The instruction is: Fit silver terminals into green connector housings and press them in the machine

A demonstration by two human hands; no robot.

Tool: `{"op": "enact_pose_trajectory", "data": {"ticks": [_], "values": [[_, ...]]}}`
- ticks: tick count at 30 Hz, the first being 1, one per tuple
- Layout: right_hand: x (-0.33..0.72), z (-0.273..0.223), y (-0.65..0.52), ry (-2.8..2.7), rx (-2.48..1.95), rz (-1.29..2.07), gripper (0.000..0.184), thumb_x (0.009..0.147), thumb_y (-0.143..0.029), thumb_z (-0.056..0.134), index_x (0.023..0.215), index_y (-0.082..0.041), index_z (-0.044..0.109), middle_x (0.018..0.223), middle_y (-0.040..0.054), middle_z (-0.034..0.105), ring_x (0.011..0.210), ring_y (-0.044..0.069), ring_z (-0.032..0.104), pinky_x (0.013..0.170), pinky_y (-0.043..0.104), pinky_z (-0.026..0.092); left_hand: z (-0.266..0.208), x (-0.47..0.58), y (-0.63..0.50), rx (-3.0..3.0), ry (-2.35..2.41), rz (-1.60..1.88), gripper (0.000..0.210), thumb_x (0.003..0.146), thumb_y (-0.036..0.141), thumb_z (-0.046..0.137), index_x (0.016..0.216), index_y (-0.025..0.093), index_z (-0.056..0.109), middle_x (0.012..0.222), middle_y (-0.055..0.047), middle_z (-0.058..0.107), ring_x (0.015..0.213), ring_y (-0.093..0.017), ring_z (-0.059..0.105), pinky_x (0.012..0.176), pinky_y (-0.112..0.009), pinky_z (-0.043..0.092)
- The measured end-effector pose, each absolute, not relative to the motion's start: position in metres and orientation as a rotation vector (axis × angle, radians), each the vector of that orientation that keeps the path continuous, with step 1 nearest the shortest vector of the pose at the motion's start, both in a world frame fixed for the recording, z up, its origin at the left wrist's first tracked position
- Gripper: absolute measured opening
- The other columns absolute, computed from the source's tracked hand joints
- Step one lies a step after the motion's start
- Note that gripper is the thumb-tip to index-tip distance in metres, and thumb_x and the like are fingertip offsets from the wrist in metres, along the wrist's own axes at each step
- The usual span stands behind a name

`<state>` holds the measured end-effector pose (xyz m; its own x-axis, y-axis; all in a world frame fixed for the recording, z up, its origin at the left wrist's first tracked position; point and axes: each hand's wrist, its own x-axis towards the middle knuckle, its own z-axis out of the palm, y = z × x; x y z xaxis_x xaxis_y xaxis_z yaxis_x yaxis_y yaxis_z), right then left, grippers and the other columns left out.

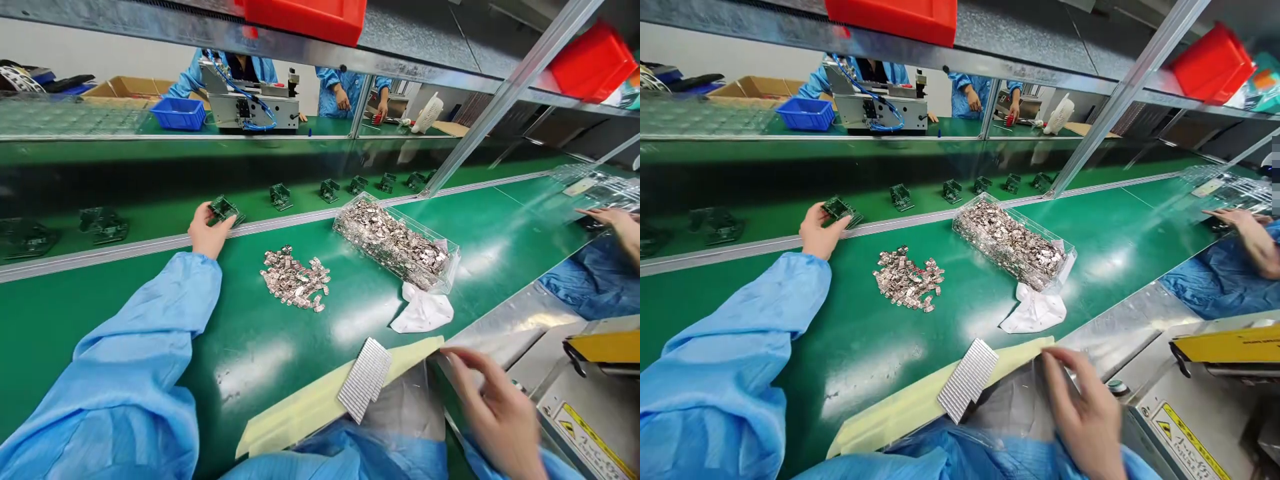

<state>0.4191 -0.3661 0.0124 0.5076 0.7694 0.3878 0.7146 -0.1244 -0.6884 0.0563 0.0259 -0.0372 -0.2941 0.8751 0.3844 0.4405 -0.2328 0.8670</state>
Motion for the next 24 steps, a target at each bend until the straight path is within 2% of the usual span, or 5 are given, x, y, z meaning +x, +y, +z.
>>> {"op": "enact_pose_trajectory", "data": {"ticks": [4,8,12,17,24], "values": [[0.377,0.001,-0.271,-1.754,-1.737,0.379,0.020,0.088,-0.038,0.055,0.091,-0.023,0.069,0.088,0.0049,0.072,0.083,0.023,0.067,0.077,0.036,0.053,-0.050,0.052,0.065,1.570,1.666,1.425,0.071,0.072,0.024,0.074,0.135,0.010,0.044,0.126,-0.015,0.063,0.116,-0.024,0.061,0.102,-0.039,0.048],[0.346,-0.022,-0.200,-1.753,-2.015,0.407,0.014,0.085,-0.033,0.059,0.084,-0.021,0.067,0.075,0.0037,0.069,0.067,0.019,0.064,0.062,0.030,0.049,-0.047,0.062,0.074,1.755,1.604,1.304,0.075,0.071,0.025,0.075,0.137,0.011,0.043,0.136,-0.017,0.054,0.124,-0.028,0.055,0.104,-0.040,0.046],[0.341,-0.034,-0.173,-1.747,-2.096,0.348,0.014,0.079,-0.034,0.063,0.074,-0.021,0.064,0.072,0.0037,0.067,0.060,0.019,0.059,0.056,0.029,0.042,-0.040,0.016,0.053,1.903,1.801,1.448,0.060,0.077,0.033,0.070,0.129,0.013,0.049,0.151,-0.016,0.034,0.144,-0.033,0.024,0.117,-0.045,0.023],[0.343,-0.037,-0.169,-1.762,-2.103,0.366,0.021,0.078,-0.040,0.057,0.069,-0.022,0.061,0.068,0.0039,0.066,0.055,0.019,0.058,0.052,0.030,0.040,-0.027,-0.090,0.025,1.653,2.290,1.428,0.065,0.087,0.042,0.060,0.137,0.011,0.031,0.160,-0.012,0.007,0.144,-0.043,-0.010,0.112,-0.064,-0.001],[0.342,-0.009,-0.196,-1.560,-1.972,0.593,0.038,0.078,-0.060,0.055,0.070,-0.022,0.056,0.059,0.0046,0.064,0.054,0.021,0.062,0.052,0.032,0.049,-0.025,-0.118,0.038,1.305,2.481,1.365,0.056,0.089,0.032,0.061,0.133,0.006,0.038,0.130,-0.014,0.054,0.125,-0.034,0.047,0.108,-0.052,0.031]]}}
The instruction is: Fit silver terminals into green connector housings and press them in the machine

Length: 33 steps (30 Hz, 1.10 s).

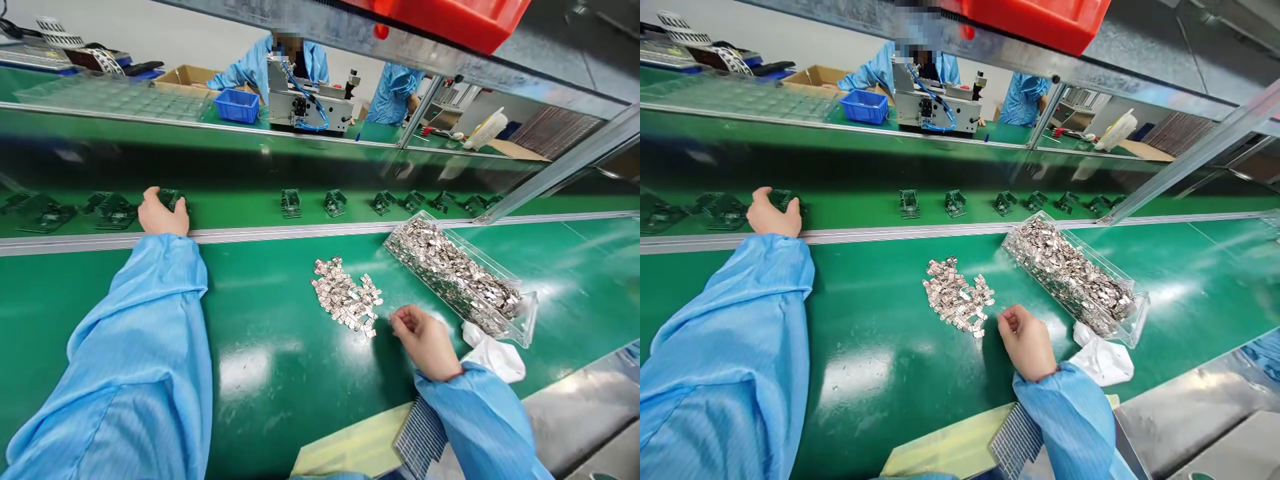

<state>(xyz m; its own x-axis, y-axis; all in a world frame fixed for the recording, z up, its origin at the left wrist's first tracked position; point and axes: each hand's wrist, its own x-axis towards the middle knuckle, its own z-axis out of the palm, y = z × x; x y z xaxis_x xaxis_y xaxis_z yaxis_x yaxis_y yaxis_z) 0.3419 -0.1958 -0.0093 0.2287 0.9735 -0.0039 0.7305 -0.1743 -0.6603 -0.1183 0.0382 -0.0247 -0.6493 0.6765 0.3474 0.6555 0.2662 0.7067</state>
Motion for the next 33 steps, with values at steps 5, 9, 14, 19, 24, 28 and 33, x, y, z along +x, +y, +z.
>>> {"op": "enact_pose_trajectory", "data": {"ticks": [5,9,14,19,24,28,33], "values": [[0.339,0.017,-0.250,-1.299,-1.720,0.881,0.039,0.080,-0.058,0.064,0.081,-0.020,0.059,0.068,0.0049,0.067,0.057,0.019,0.068,0.053,0.027,0.057,-0.026,-0.073,-0.004,1.585,2.324,1.382,0.068,0.083,0.040,0.067,0.140,0.014,0.040,0.129,-0.011,0.061,0.120,-0.029,0.057,0.105,-0.044,0.041],[0.333,0.011,-0.288,-1.374,-1.609,0.908,0.026,0.084,-0.047,0.065,0.090,-0.021,0.067,0.078,0.0050,0.071,0.065,0.019,0.071,0.059,0.024,0.059,-0.037,-0.022,-0.081,1.861,2.053,1.152,0.062,0.078,0.041,0.071,0.134,0.024,0.050,0.118,-0.007,0.070,0.107,-0.026,0.067,0.094,-0.037,0.052],[0.326,0.001,-0.309,-1.592,-1.517,0.723,0.009,0.088,-0.031,0.064,0.088,-0.026,0.072,0.083,0.0019,0.070,0.073,0.016,0.068,0.064,0.021,0.055,-0.044,0.014,-0.164,1.887,1.851,1.038,0.070,0.078,0.043,0.070,0.139,0.025,0.040,0.127,-0.010,0.065,0.116,-0.028,0.063,0.098,-0.041,0.051],[0.329,0.000,-0.320,-1.456,-1.491,0.786,0.010,0.087,-0.033,0.065,0.088,-0.025,0.071,0.080,0.0029,0.069,0.072,0.017,0.067,0.063,0.022,0.054,-0.040,-0.005,-0.185,2.074,1.327,0.906,0.111,0.070,0.047,0.077,0.152,0.027,0.004,0.160,-0.017,0.018,0.145,-0.033,0.025,0.114,-0.050,0.034],[0.326,-0.003,-0.332,-1.165,-1.476,1.079,0.020,0.082,-0.041,0.070,0.086,-0.021,0.066,0.073,0.0039,0.068,0.066,0.018,0.065,0.058,0.025,0.053,-0.032,-0.023,-0.164,2.171,1.097,0.484,0.109,0.072,0.042,0.077,0.152,0.024,0.005,0.150,-0.020,0.038,0.140,-0.034,0.036,0.113,-0.056,0.031],[0.312,-0.010,-0.335,-1.056,-1.411,1.181,0.023,0.082,-0.042,0.069,0.087,-0.021,0.063,0.074,0.0039,0.066,0.067,0.018,0.062,0.057,0.026,0.050,-0.032,0.008,-0.170,2.268,1.191,0.600,0.075,0.070,0.036,0.078,0.134,0.020,0.042,0.124,-0.015,0.057,0.114,-0.030,0.058,0.098,-0.049,0.048],[0.297,-0.019,-0.332,-1.021,-1.373,1.078,0.017,0.083,-0.036,0.067,0.084,-0.020,0.060,0.073,0.0020,0.063,0.068,0.016,0.059,0.062,0.025,0.047,-0.037,0.075,-0.216,2.197,0.978,1.112,0.047,0.072,0.021,0.074,0.114,0.021,0.054,0.113,-0.012,0.055,0.110,-0.024,0.057,0.086,-0.037,0.053]]}}
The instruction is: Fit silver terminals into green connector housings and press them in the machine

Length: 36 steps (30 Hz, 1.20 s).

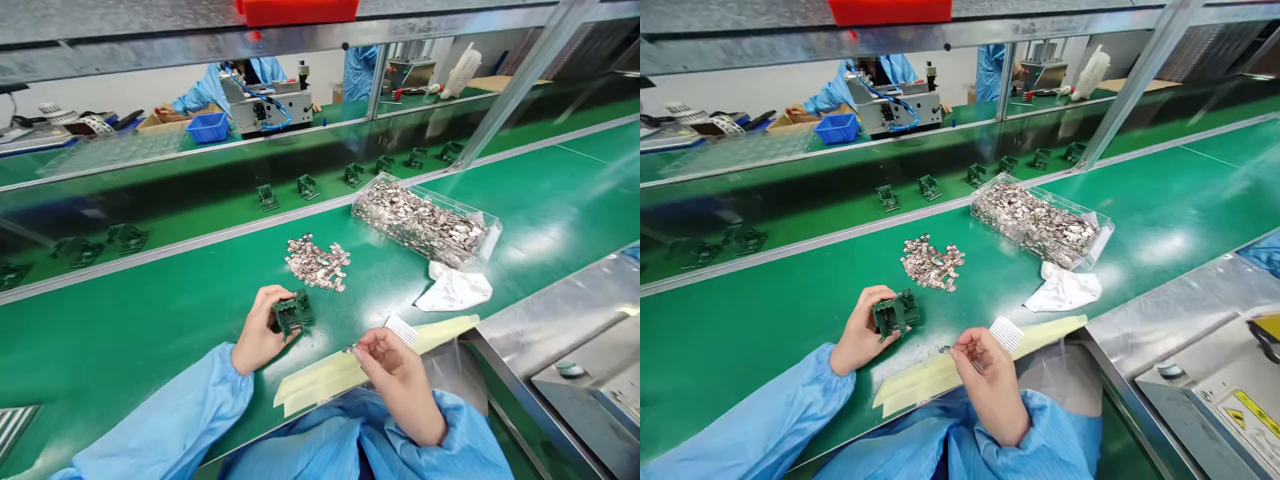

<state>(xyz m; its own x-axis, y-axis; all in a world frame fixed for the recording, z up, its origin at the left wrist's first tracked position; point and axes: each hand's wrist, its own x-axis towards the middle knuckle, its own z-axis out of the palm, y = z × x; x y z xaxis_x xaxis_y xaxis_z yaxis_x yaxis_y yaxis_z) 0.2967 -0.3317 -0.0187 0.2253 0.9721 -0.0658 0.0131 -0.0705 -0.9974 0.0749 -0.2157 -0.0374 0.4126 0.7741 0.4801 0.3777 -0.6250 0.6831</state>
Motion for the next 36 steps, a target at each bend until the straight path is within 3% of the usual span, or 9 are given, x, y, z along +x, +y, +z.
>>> {"op": "enact_pose_trajectory", "data": {"ticks": [4,8,10,14,20,25,31,36], "values": [[0.291,-0.017,-0.332,-1.043,-1.379,0.973,0.012,0.082,-0.029,0.065,0.085,-0.021,0.057,0.074,0.0012,0.063,0.067,0.015,0.057,0.063,0.026,0.047,-0.036,0.118,-0.249,1.877,0.832,1.079,0.048,0.072,0.020,0.076,0.115,0.024,0.056,0.129,-0.012,0.054,0.115,-0.024,0.058,0.079,-0.029,0.055],[0.288,-0.017,-0.336,-1.044,-1.417,0.935,0.011,0.080,-0.023,0.062,0.088,-0.021,0.055,0.075,0.0006,0.063,0.066,0.015,0.057,0.062,0.027,0.047,-0.036,0.136,-0.264,1.620,0.780,0.909,0.050,0.070,0.020,0.077,0.115,0.023,0.056,0.097,-0.004,0.067,0.076,-0.014,0.067,0.062,-0.021,0.054],[0.288,-0.018,-0.337,-1.050,-1.439,0.920,0.014,0.079,-0.021,0.061,0.090,-0.021,0.053,0.075,0.0002,0.063,0.064,0.015,0.056,0.061,0.027,0.047,-0.037,0.139,-0.267,1.577,0.782,0.849,0.048,0.069,0.018,0.077,0.113,0.023,0.058,0.095,-0.002,0.068,0.069,-0.011,0.065,0.060,-0.019,0.053],[0.286,-0.020,-0.335,-1.065,-1.465,0.890,0.016,0.078,-0.019,0.061,0.090,-0.022,0.052,0.073,-0.0009,0.062,0.061,0.014,0.053,0.058,0.025,0.044,-0.040,0.135,-0.270,1.601,0.784,0.784,0.046,0.072,0.018,0.073,0.115,0.023,0.057,0.104,-0.004,0.067,0.071,-0.011,0.065,0.061,-0.019,0.052],[0.284,-0.017,-0.337,-1.020,-1.482,0.866,0.018,0.076,-0.017,0.062,0.086,-0.023,0.048,0.070,-0.0028,0.060,0.060,0.014,0.054,0.056,0.024,0.044,-0.043,0.125,-0.267,1.809,0.731,0.662,0.044,0.086,0.027,0.062,0.128,0.023,0.050,0.089,-0.004,0.067,0.064,-0.012,0.060,0.056,-0.021,0.047],[0.281,-0.020,-0.340,-0.997,-1.488,0.865,0.018,0.079,-0.020,0.062,0.088,-0.023,0.048,0.072,-0.0022,0.060,0.062,0.014,0.055,0.058,0.024,0.045,-0.044,0.124,-0.269,1.908,0.771,0.687,0.036,0.091,0.030,0.055,0.125,0.021,0.053,0.084,-0.004,0.065,0.055,-0.011,0.052,0.050,-0.021,0.040],[0.281,-0.028,-0.343,-1.003,-1.492,0.852,0.016,0.083,-0.024,0.063,0.095,-0.023,0.053,0.088,0.0028,0.060,0.078,0.018,0.059,0.068,0.029,0.050,-0.047,0.129,-0.278,1.699,0.850,0.756,0.036,0.091,0.036,0.054,0.124,0.020,0.051,0.080,-0.004,0.063,0.062,-0.014,0.058,0.055,-0.023,0.048],[0.279,-0.027,-0.339,-0.859,-1.380,1.022,0.019,0.079,-0.030,0.068,0.087,-0.023,0.051,0.080,0.0002,0.056,0.068,0.015,0.056,0.058,0.025,0.049,-0.049,0.132,-0.284,1.626,0.878,0.775,0.035,0.090,0.037,0.056,0.121,0.020,0.053,0.080,-0.004,0.062,0.064,-0.015,0.059,0.058,-0.024,0.050]]}}
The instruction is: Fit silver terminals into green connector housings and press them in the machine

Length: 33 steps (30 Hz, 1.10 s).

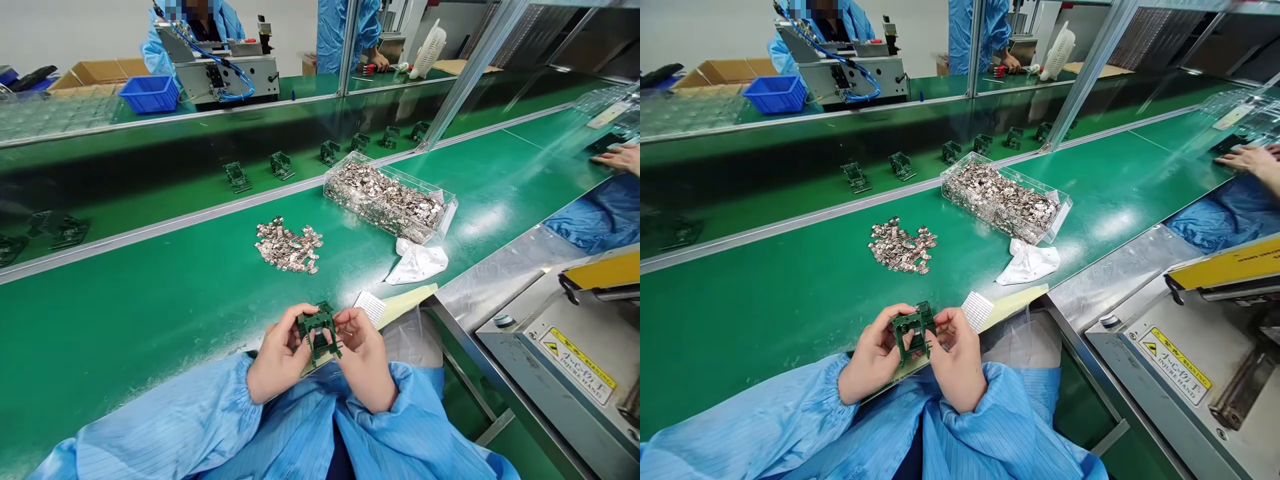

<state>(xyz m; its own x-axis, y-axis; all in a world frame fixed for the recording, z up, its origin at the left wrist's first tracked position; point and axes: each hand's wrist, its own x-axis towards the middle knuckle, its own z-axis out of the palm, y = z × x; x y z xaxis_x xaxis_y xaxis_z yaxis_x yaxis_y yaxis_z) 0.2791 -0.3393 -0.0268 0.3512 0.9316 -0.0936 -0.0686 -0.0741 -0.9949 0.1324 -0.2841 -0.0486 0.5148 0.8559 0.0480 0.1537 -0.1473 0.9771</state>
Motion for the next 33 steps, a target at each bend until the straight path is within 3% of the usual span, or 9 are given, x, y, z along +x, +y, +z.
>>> {"op": "enact_pose_trajectory", "data": {"ticks": [6,17,24,29,33], "values": [[0.277,-0.020,-0.336,-0.733,-1.272,1.134,0.034,0.071,-0.035,0.075,0.073,-0.023,0.043,0.072,-0.0025,0.050,0.059,0.012,0.046,0.052,0.023,0.046,-0.041,0.135,-0.289,1.610,0.905,0.756,0.032,0.090,0.037,0.054,0.118,0.020,0.053,0.079,-0.004,0.062,0.062,-0.014,0.056,0.054,-0.023,0.047],[0.287,-0.015,-0.356,-0.724,-1.221,1.150,0.034,0.071,-0.040,0.076,0.077,-0.022,0.048,0.071,-0.0023,0.049,0.061,0.013,0.047,0.055,0.024,0.046,-0.040,0.147,-0.304,1.550,0.856,0.766,0.031,0.089,0.030,0.056,0.118,0.022,0.051,0.083,-0.002,0.060,0.060,-0.012,0.054,0.055,-0.023,0.048],[0.296,-0.015,-0.373,-0.648,-1.210,1.100,0.040,0.069,-0.038,0.078,0.070,-0.023,0.042,0.063,-0.0054,0.044,0.055,0.011,0.044,0.048,0.021,0.043,-0.038,0.162,-0.317,1.604,0.795,0.740,0.030,0.088,0.025,0.055,0.117,0.022,0.051,0.086,-0.003,0.060,0.064,-0.012,0.055,0.057,-0.023,0.048],[0.313,-0.025,-0.395,-0.651,-1.257,0.971,0.038,0.072,-0.045,0.077,0.073,-0.022,0.047,0.067,-0.0032,0.051,0.059,0.012,0.050,0.053,0.023,0.048,-0.035,0.179,-0.319,1.667,0.660,0.661,0.030,0.089,0.026,0.054,0.118,0.022,0.050,0.089,-0.003,0.061,0.063,-0.012,0.054,0.057,-0.024,0.047],[0.333,-0.053,-0.407,-0.556,-1.361,0.879,0.034,0.081,-0.052,0.069,0.085,-0.020,0.058,0.080,0.0036,0.063,0.071,0.016,0.059,0.066,0.029,0.055,-0.031,0.209,-0.295,1.728,0.643,0.852,0.026,0.090,0.025,0.052,0.116,0.021,0.050,0.098,-0.005,0.060,0.079,-0.014,0.058,0.072,-0.025,0.049]]}}
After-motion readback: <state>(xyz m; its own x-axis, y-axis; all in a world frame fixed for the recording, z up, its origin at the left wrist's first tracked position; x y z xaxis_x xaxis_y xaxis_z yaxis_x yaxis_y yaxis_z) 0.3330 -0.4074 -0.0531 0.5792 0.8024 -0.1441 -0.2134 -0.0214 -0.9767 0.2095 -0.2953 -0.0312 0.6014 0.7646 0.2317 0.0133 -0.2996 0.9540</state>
